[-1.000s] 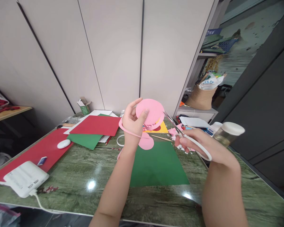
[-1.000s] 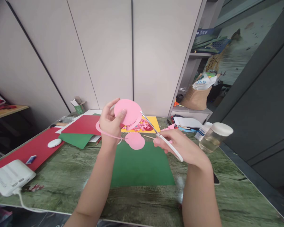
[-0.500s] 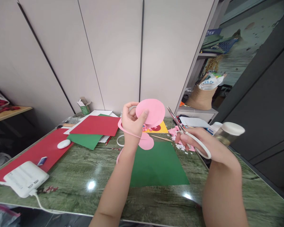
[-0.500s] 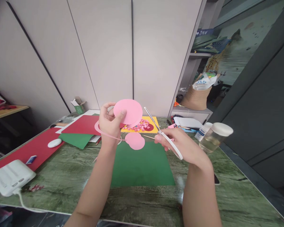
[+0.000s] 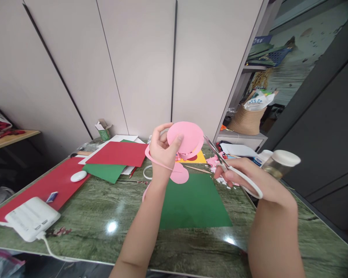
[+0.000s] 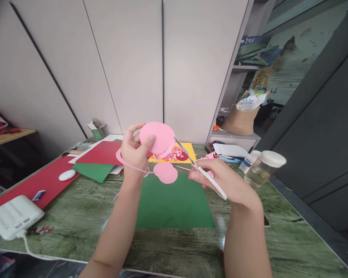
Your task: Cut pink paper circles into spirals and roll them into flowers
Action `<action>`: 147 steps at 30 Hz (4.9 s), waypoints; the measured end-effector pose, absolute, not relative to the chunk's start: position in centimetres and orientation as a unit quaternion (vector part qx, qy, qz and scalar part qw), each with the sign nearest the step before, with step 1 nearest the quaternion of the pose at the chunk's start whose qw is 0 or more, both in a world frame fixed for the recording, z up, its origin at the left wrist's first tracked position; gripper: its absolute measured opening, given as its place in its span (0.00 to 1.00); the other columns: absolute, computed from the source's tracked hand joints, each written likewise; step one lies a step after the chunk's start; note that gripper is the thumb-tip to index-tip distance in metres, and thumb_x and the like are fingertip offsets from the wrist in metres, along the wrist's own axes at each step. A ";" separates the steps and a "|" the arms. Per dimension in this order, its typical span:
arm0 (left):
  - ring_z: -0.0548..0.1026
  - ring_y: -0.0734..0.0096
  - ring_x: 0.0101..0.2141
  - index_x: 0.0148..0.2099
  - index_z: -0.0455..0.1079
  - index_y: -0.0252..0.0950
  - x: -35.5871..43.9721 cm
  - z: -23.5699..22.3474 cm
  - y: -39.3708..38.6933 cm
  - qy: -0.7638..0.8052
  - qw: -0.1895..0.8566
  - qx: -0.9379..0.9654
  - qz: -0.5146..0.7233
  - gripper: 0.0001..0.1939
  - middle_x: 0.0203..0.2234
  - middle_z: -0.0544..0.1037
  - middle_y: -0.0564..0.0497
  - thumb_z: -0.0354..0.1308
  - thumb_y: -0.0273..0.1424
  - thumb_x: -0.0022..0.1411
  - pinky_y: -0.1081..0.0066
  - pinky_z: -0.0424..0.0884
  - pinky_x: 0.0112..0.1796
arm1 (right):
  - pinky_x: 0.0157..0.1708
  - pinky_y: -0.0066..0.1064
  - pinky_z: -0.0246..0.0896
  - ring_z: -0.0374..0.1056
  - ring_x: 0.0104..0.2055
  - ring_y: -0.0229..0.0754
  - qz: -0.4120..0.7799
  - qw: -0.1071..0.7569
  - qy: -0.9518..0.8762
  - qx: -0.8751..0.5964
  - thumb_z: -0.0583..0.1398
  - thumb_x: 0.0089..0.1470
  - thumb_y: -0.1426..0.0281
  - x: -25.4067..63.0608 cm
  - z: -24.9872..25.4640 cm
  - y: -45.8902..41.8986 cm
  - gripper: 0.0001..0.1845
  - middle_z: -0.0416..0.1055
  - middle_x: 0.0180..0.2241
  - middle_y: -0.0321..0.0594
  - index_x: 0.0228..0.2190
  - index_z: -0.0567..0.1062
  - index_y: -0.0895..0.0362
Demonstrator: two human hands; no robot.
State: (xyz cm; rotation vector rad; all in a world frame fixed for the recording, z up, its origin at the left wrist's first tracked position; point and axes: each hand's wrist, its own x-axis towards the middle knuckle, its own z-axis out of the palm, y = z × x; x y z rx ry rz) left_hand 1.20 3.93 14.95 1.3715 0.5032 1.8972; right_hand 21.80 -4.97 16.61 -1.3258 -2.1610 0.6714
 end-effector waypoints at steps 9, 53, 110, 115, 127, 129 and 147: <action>0.75 0.72 0.31 0.40 0.59 0.40 1.3 14.9 4.3 0.201 0.360 0.516 0.751 0.19 0.26 0.75 0.54 0.64 0.34 0.50 0.71 0.72 0.32 | 0.23 0.28 0.51 0.60 0.24 0.37 0.217 0.258 -0.779 -0.528 0.51 0.57 0.53 21.3 16.8 -4.7 0.23 0.66 0.22 0.37 0.22 0.68 0.57; 0.77 0.62 0.41 0.49 0.70 0.39 2.2 13.3 5.8 0.237 0.457 0.714 0.475 0.18 0.42 0.78 0.42 0.57 0.39 0.57 0.65 0.75 0.37 | 0.20 0.26 0.47 0.50 0.20 0.31 0.196 0.484 -0.661 -0.538 0.63 0.45 0.58 20.7 15.5 -1.6 0.20 0.56 0.18 0.30 0.18 0.62 0.57; 0.73 0.64 0.46 0.49 0.71 0.41 0.8 15.3 2.9 0.212 0.410 0.652 0.601 0.17 0.47 0.75 0.47 0.60 0.34 0.56 0.65 0.72 0.45 | 0.22 0.29 0.51 0.56 0.20 0.37 0.167 0.430 -0.700 -0.545 0.52 0.56 0.54 21.5 16.6 -4.2 0.24 0.59 0.14 0.34 0.16 0.63 0.55; 0.72 0.63 0.48 0.51 0.69 0.43 0.8 15.5 2.5 0.226 0.388 0.705 0.548 0.16 0.50 0.73 0.49 0.56 0.33 0.59 0.62 0.69 0.48 | 0.22 0.29 0.52 0.59 0.22 0.37 0.160 0.469 -0.684 -0.535 0.54 0.55 0.54 21.4 16.5 -4.1 0.22 0.63 0.18 0.35 0.19 0.68 0.56; 0.70 0.61 0.49 0.56 0.64 0.49 1.3 15.4 2.1 0.203 0.376 0.810 0.402 0.24 0.52 0.71 0.50 0.55 0.26 0.57 0.61 0.68 0.48 | 0.22 0.27 0.50 0.57 0.23 0.35 0.195 0.462 -0.666 -0.552 0.60 0.49 0.61 19.6 16.6 -3.7 0.12 0.65 0.21 0.34 0.26 0.73 0.58; 0.70 0.61 0.49 0.56 0.64 0.48 1.4 15.4 2.1 0.216 0.379 0.800 0.411 0.24 0.52 0.71 0.50 0.55 0.28 0.57 0.61 0.68 0.47 | 0.22 0.27 0.49 0.56 0.22 0.34 0.196 0.473 -0.662 -0.548 0.60 0.49 0.63 19.4 16.6 -3.7 0.11 0.64 0.20 0.33 0.24 0.72 0.58; 0.73 0.64 0.46 0.49 0.64 0.38 1.9 15.5 2.5 0.189 0.476 0.639 0.574 0.17 0.46 0.74 0.46 0.59 0.30 0.56 0.65 0.72 0.44 | 0.24 0.28 0.50 0.56 0.25 0.37 0.213 0.482 -0.692 -0.493 0.55 0.54 0.54 19.5 16.2 -3.5 0.20 0.62 0.22 0.35 0.22 0.69 0.57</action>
